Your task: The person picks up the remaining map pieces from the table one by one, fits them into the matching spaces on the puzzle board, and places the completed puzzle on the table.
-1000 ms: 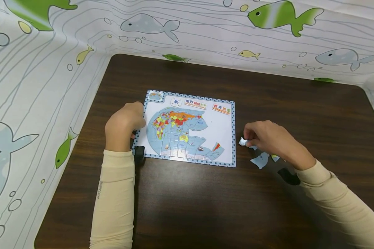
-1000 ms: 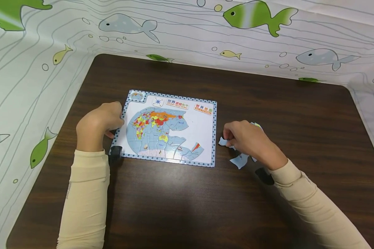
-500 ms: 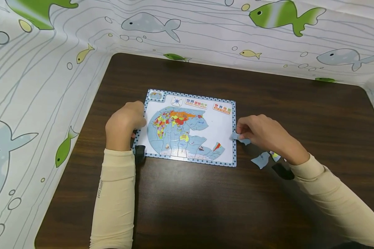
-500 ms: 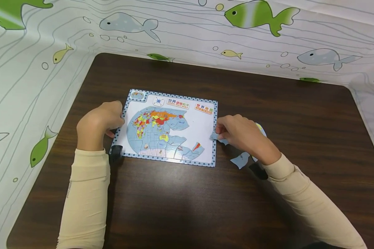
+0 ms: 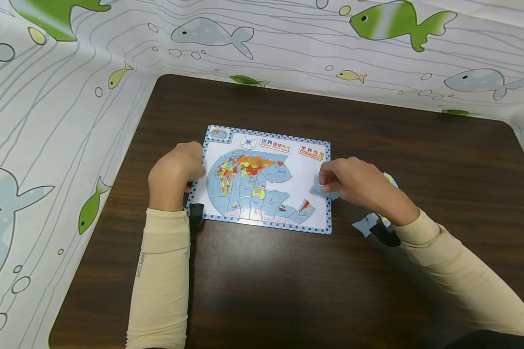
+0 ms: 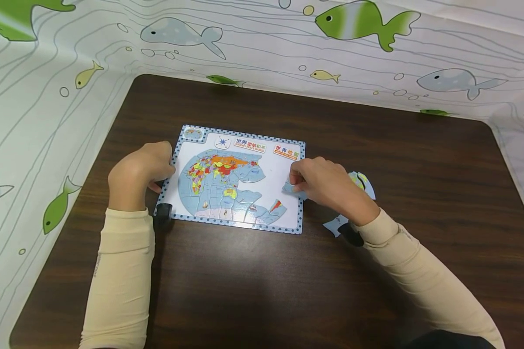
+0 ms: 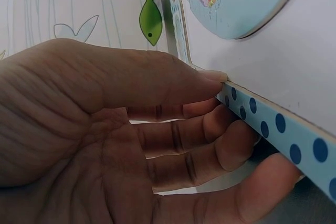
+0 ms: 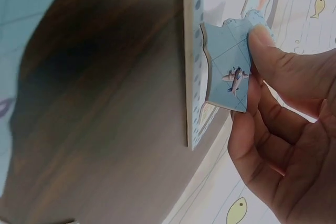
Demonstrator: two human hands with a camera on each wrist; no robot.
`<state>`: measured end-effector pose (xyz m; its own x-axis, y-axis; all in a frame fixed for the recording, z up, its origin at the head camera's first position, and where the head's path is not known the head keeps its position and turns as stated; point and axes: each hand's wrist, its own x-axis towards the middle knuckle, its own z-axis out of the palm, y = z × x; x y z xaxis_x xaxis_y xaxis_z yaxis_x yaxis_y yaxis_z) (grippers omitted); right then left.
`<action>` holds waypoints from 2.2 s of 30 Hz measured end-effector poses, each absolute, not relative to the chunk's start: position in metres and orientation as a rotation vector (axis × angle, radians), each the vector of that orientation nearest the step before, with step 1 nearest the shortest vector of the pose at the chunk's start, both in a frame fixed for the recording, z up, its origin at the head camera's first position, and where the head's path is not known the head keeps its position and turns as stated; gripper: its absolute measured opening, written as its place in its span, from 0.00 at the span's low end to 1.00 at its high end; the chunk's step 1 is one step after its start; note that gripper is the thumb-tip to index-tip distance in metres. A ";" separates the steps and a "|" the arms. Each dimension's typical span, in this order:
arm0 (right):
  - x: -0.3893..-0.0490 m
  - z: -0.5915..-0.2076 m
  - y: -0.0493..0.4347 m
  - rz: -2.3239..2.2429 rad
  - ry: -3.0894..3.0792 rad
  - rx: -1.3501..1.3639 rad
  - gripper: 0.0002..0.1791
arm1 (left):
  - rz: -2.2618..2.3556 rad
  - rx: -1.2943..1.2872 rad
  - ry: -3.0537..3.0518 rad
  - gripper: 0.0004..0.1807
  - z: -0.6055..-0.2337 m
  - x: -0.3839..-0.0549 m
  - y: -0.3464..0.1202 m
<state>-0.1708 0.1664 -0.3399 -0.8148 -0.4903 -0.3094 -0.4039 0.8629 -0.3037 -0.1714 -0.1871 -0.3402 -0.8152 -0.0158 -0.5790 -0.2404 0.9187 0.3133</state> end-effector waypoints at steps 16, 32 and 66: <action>-0.174 -0.340 0.142 -0.307 2.634 -0.715 0.07 | 0.496 -0.181 2.486 0.21 -0.341 -0.172 -0.186; -0.182 -0.343 0.111 -0.310 2.607 -0.786 0.06 | 0.494 -0.185 2.492 0.21 -0.341 -0.171 -0.187; -0.188 -0.359 0.074 -0.326 2.568 -0.846 0.02 | 0.509 -0.189 2.494 0.21 -0.341 -0.170 -0.188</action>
<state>-0.1879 0.0741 -0.3594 -0.7291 -0.6091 -0.3119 -0.5119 0.7879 -0.3423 -0.1698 -0.1882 -0.3408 -0.8214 -0.0221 -0.5700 -0.2435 0.9172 0.3154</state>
